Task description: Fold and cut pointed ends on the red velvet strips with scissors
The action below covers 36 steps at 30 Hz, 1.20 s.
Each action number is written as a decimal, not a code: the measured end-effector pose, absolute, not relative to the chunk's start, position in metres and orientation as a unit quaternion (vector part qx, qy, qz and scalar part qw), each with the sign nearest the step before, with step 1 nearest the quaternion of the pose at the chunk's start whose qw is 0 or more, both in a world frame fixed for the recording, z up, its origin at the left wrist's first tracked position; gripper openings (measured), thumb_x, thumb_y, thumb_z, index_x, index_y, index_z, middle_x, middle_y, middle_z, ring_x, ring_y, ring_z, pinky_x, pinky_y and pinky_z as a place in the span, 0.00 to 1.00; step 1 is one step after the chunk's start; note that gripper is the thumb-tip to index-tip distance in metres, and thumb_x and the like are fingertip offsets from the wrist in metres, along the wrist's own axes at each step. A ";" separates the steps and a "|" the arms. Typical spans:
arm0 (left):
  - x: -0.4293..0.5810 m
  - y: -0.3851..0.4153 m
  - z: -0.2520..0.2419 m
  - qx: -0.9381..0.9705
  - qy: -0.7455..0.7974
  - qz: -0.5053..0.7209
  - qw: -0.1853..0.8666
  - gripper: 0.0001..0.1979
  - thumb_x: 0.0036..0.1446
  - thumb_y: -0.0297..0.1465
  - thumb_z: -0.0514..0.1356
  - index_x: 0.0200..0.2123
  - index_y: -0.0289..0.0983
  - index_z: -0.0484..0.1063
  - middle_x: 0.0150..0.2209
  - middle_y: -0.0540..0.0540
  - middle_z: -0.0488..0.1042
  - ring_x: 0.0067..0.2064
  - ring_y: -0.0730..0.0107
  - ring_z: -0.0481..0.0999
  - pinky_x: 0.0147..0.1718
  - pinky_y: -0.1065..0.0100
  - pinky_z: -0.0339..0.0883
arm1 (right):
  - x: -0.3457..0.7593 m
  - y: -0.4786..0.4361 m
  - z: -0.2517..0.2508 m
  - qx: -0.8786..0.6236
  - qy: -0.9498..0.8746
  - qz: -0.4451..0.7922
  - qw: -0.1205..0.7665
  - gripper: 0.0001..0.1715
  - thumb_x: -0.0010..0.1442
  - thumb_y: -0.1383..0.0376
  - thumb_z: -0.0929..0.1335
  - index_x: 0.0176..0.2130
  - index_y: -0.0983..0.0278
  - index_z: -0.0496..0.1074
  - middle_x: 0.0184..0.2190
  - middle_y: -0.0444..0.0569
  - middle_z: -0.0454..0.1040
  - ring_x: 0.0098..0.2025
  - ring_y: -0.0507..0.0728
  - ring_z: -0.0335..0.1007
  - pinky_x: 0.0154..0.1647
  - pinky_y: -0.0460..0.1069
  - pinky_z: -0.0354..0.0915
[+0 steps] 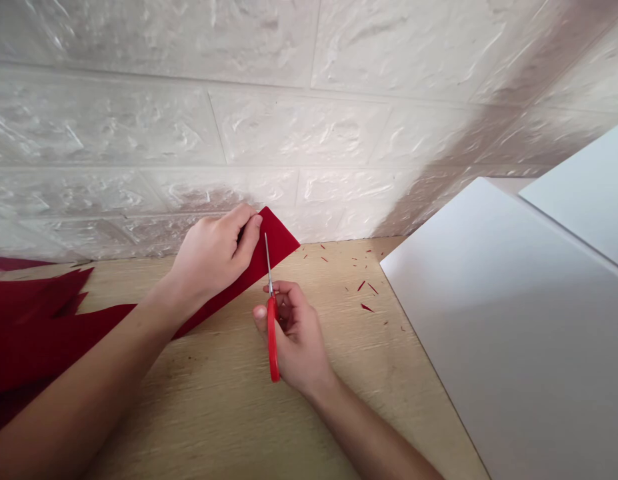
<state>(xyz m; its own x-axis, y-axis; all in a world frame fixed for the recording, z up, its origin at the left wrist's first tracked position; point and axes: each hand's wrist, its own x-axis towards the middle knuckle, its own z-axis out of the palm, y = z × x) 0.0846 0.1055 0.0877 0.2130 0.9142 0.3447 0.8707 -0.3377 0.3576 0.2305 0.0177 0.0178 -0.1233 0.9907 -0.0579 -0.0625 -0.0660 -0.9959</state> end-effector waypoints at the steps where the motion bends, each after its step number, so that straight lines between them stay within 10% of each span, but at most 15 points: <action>1: 0.084 0.105 0.088 0.777 0.574 0.254 0.042 0.15 0.71 0.36 0.46 0.32 0.41 0.64 0.21 0.51 0.64 0.21 0.70 0.58 0.25 0.64 0.46 | 0.230 0.018 0.017 -0.468 -0.493 0.564 0.470 0.26 0.63 0.43 0.71 0.48 0.59 0.67 0.30 0.39 0.65 0.24 0.48 0.55 0.24 0.47 0.57; 36: 0.093 0.102 0.086 0.786 0.568 0.231 0.076 0.14 0.71 0.34 0.46 0.34 0.40 0.67 0.22 0.51 0.67 0.21 0.69 0.62 0.25 0.64 0.48 | 0.226 0.017 0.021 -0.478 -0.479 0.561 0.477 0.29 0.62 0.39 0.69 0.46 0.58 0.64 0.28 0.37 0.62 0.23 0.48 0.57 0.21 0.46 0.57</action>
<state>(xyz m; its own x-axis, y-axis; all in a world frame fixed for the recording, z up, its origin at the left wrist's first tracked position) 0.0926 0.1018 0.0860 0.2483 0.9286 0.2758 0.8580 -0.3430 0.3823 0.2258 0.0169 0.0214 -0.0871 0.9931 -0.0788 -0.0774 -0.0856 -0.9933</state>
